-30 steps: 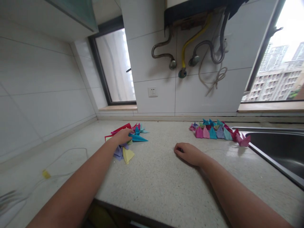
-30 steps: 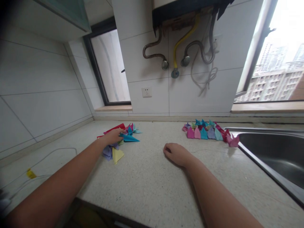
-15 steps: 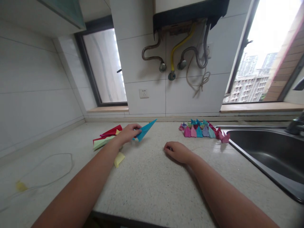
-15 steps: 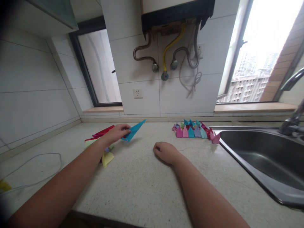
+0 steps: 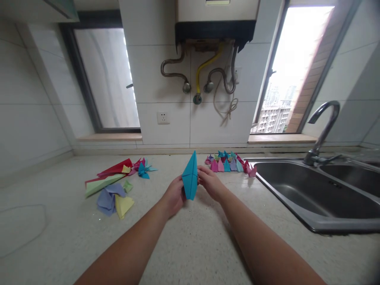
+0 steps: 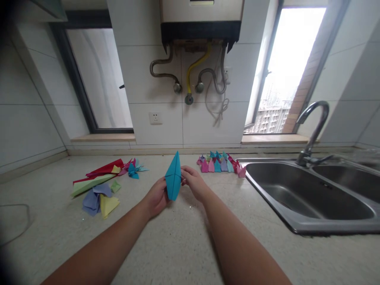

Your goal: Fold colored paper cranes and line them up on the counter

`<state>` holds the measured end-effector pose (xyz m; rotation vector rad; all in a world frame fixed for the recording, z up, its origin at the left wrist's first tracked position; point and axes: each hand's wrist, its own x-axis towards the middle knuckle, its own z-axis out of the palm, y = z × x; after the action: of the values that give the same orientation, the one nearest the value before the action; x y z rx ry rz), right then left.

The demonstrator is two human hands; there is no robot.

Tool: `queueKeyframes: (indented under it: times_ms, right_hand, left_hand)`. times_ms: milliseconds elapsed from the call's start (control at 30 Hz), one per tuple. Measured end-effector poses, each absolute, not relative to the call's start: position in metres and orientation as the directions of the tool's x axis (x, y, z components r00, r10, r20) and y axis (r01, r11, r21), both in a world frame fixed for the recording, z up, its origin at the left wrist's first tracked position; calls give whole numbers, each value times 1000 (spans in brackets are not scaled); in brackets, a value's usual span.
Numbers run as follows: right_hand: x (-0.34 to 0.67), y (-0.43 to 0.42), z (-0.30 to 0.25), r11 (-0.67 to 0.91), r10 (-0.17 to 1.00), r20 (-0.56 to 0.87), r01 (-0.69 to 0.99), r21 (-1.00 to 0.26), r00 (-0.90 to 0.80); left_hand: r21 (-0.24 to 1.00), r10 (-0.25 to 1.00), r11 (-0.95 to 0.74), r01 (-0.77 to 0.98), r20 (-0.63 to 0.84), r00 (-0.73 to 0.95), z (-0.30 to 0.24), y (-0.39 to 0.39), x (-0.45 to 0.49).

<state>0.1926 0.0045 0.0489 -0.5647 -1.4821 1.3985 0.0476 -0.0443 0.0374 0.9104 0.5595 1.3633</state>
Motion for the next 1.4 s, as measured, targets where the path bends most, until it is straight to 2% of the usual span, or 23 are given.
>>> queueKeyframes:
  times_ms: [300,633,733,833,967,1100,1233,1400]
  right_hand:
    - [195,-6,55,115,784,293,-336,-935,-548]
    - [196,-11,62,245,787,334,-234,-941,-519]
    - [199,-5,64,336,814,402,-226,-914,-419]
    - [201,1,64,473,830,490,-132,-871,-267]
    - [201,1,61,641,765,606,174,-747,-219]
    - [199,-7,61,780,612,729,386,-492,-306]
    - [196,-14,64,825,484,787,499,-265,-382]
    - [195,-18,65,827,463,784,519,-216,-413]
  left_hand:
    - [838,968,52,-544,91,234,42,-52,39]
    - [892,956,66,-446,72,285,44,-52,35]
    - [927,981,-30,-375,100,168,42,-45,27]
    - [938,976,-214,-274,217,-17,41,-39,17]
    - [923,944,-323,-209,329,-6,47,-41,12]
    - [925,941,-328,-192,338,21,52,-46,15]
    - [922,942,-332,-198,333,-32,49,-42,16]
    - [925,947,-320,-204,315,-54,47,-40,15]
